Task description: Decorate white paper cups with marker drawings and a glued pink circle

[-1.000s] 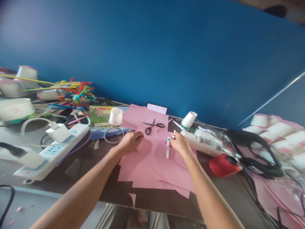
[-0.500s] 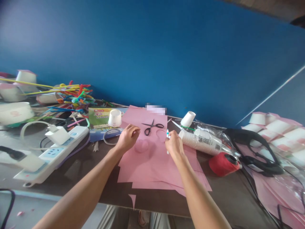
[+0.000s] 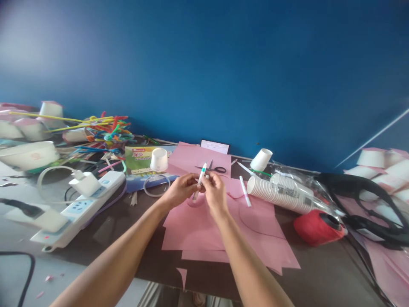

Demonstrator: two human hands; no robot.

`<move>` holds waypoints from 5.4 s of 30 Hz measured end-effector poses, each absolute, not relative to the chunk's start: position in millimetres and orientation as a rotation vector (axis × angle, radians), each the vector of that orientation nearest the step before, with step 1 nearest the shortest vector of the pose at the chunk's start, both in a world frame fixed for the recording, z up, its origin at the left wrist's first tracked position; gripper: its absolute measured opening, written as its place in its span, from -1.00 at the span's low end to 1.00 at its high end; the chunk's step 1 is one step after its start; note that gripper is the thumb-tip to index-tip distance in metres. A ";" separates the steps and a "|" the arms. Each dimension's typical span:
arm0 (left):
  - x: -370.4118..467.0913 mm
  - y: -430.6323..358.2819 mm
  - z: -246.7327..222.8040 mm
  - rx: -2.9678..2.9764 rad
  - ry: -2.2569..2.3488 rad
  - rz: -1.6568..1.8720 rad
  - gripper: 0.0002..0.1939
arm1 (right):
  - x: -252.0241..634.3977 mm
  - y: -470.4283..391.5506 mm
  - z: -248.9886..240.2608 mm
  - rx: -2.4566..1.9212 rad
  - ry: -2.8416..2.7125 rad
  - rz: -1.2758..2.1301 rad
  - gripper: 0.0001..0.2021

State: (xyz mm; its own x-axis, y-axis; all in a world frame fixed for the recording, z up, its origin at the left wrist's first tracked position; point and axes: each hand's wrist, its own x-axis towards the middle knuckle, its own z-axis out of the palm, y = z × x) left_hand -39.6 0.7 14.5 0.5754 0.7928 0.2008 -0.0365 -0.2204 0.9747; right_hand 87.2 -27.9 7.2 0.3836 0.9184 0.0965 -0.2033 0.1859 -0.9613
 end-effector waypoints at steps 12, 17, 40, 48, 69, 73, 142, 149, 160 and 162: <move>-44.1 -6.9 23.7 1.630 0.629 0.639 -0.76 | 141.1 -21.6 8.6 -0.747 -0.361 1.270 -0.88; -44.0 -8.1 26.9 1.650 0.598 0.555 -0.78 | 141.4 -19.7 6.9 -0.788 -0.375 1.238 -0.87; -42.0 -9.6 29.5 1.646 0.684 0.578 -0.71 | 121.6 -25.7 15.4 -0.910 -0.582 1.072 -0.72; -34.5 -10.3 23.8 1.778 0.770 0.714 -0.72 | 119.8 -28.2 17.0 -0.867 -0.559 1.141 -0.73; -29.2 -12.6 16.2 1.615 0.714 0.827 -0.67 | 101.5 -28.3 1.7 -1.021 -0.732 1.015 -0.66; -28.9 -13.0 15.6 1.671 0.761 0.834 -0.69 | 98.6 -27.0 -2.3 -1.047 -0.748 0.970 -0.67; -51.6 14.9 5.7 1.952 1.309 1.135 -0.62 | 112.1 -80.0 25.8 -1.655 -1.814 0.718 -0.70; -52.9 17.6 3.5 1.983 1.280 1.145 -0.63 | 100.4 -73.8 32.1 -1.809 -2.073 0.671 -0.85; -52.4 17.6 4.0 1.967 1.280 1.138 -0.63 | 82.9 -63.5 33.9 -1.886 -1.937 0.837 -0.81; -51.9 19.0 3.4 1.911 1.277 1.159 -0.62 | 87.5 -59.6 34.0 -1.858 -1.894 0.853 -0.84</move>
